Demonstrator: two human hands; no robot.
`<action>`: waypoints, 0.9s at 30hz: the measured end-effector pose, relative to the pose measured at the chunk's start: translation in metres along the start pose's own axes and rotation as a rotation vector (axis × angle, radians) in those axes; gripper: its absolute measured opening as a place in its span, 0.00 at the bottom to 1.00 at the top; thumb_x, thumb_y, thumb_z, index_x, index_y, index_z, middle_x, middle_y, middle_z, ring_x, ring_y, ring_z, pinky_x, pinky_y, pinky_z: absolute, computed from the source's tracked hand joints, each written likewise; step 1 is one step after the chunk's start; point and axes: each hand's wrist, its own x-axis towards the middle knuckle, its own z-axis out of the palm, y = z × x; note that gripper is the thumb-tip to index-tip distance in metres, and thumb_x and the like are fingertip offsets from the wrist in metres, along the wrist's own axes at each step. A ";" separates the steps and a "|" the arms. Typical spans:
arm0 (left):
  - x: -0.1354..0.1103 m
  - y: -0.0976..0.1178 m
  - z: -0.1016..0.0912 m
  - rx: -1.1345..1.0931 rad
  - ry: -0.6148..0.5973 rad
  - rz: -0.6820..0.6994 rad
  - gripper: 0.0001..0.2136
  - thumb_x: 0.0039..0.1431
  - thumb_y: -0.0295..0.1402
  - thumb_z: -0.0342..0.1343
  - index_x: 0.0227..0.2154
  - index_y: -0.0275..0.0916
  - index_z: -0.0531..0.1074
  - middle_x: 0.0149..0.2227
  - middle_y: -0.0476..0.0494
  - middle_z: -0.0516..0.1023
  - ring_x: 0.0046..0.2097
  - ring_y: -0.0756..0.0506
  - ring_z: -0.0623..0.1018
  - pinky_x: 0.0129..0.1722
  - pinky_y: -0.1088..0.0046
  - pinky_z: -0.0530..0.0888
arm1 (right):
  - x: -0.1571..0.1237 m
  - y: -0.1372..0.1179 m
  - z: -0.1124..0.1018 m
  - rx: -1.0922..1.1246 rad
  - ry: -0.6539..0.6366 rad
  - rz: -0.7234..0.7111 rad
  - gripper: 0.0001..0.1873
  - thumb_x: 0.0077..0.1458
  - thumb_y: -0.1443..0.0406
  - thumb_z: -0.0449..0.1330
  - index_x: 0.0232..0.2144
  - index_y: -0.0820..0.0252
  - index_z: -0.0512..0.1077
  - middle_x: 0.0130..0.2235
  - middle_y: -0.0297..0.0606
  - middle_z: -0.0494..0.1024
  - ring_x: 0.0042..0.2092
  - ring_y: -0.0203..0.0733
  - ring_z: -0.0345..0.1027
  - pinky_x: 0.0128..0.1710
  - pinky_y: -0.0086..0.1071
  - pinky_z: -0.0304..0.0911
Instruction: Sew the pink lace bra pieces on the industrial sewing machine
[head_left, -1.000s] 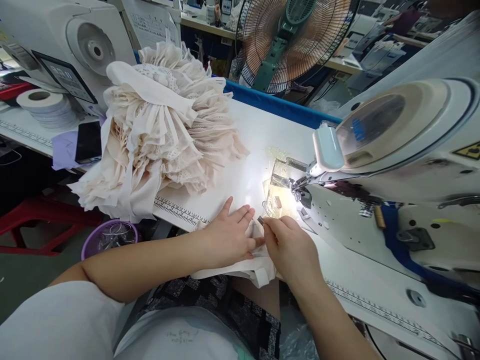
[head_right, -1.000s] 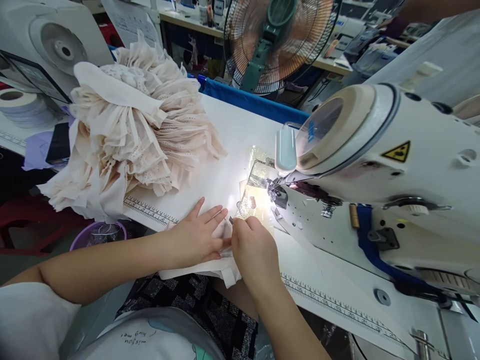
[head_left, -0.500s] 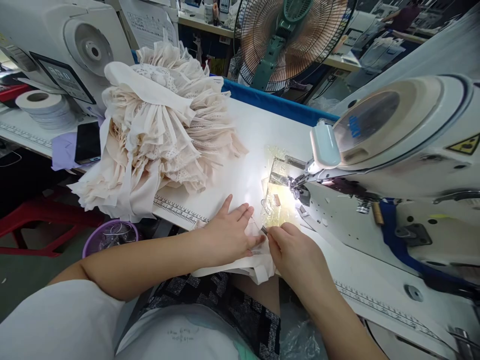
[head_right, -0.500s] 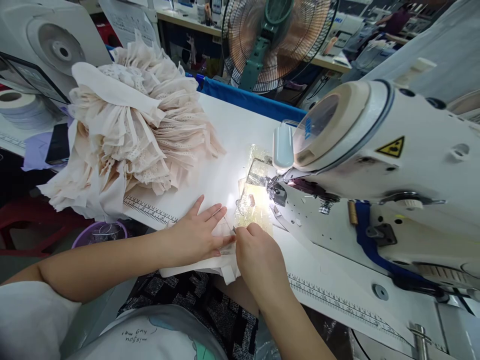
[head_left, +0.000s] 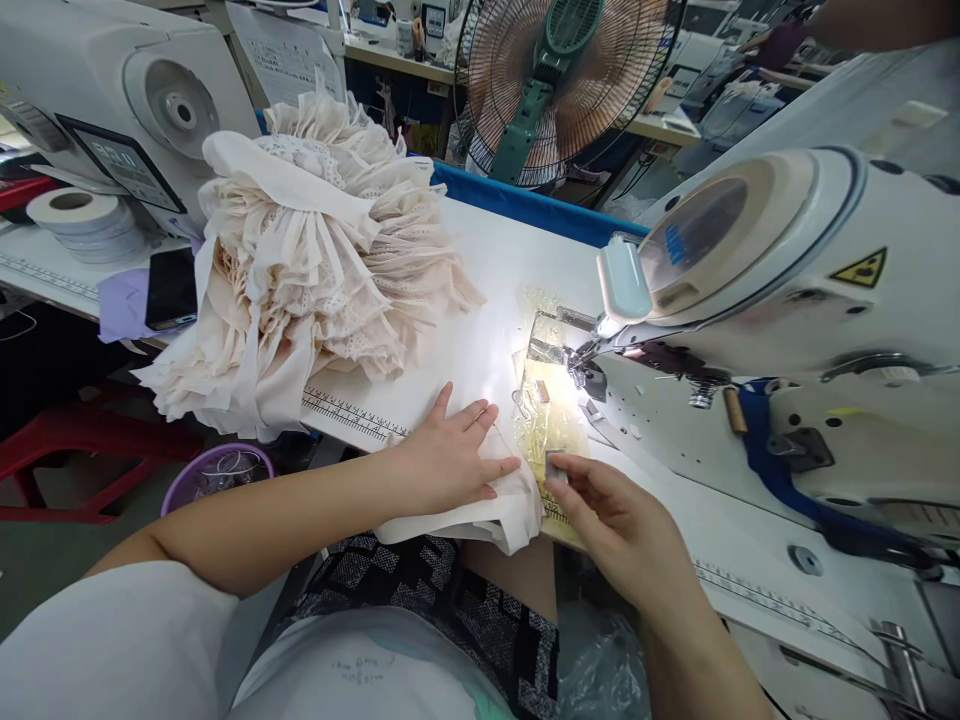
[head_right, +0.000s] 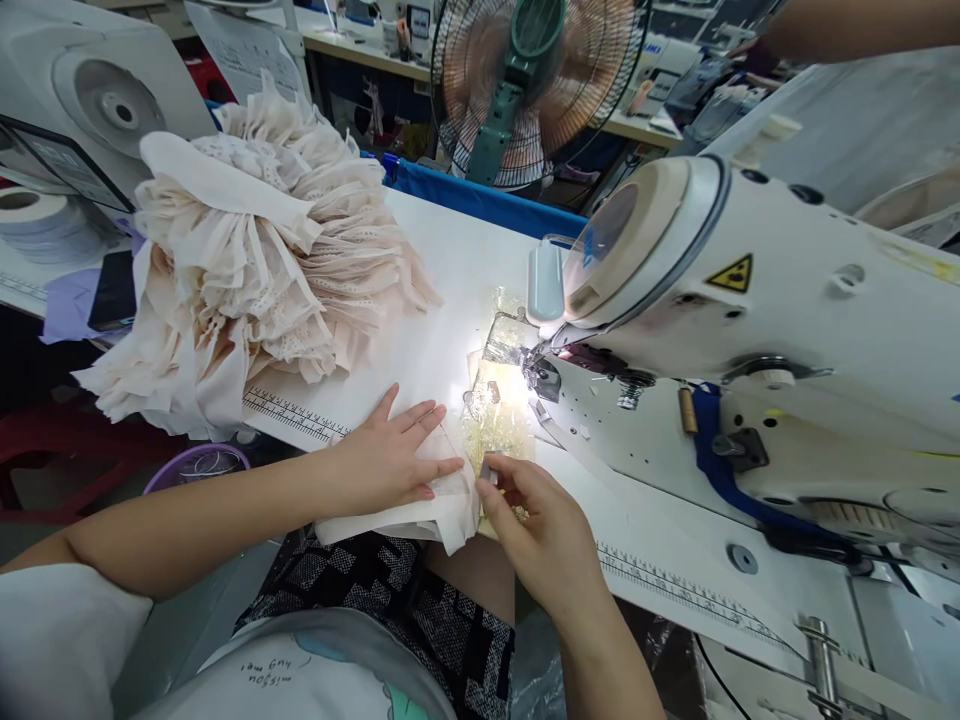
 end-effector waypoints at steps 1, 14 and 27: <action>0.000 -0.001 0.000 -0.003 0.002 0.001 0.20 0.62 0.46 0.46 0.56 0.52 0.62 0.62 0.31 0.56 0.63 0.32 0.55 0.56 0.38 0.48 | -0.002 0.002 0.000 0.055 -0.029 0.012 0.17 0.54 0.57 0.56 0.44 0.57 0.70 0.40 0.41 0.76 0.38 0.41 0.71 0.36 0.34 0.69; -0.010 -0.036 -0.003 -0.110 -0.111 0.157 0.30 0.55 0.55 0.49 0.59 0.53 0.56 0.65 0.35 0.45 0.65 0.32 0.48 0.57 0.39 0.44 | -0.031 -0.003 0.055 -0.340 0.288 -0.429 0.14 0.57 0.65 0.54 0.46 0.62 0.62 0.38 0.45 0.70 0.39 0.44 0.67 0.34 0.38 0.69; -0.009 -0.002 0.000 0.086 0.101 0.230 0.31 0.58 0.53 0.45 0.50 0.30 0.68 0.56 0.29 0.65 0.57 0.36 0.64 0.60 0.54 0.54 | -0.027 0.015 0.024 -0.466 0.067 -0.572 0.16 0.56 0.74 0.45 0.46 0.61 0.61 0.41 0.45 0.70 0.43 0.43 0.67 0.39 0.37 0.68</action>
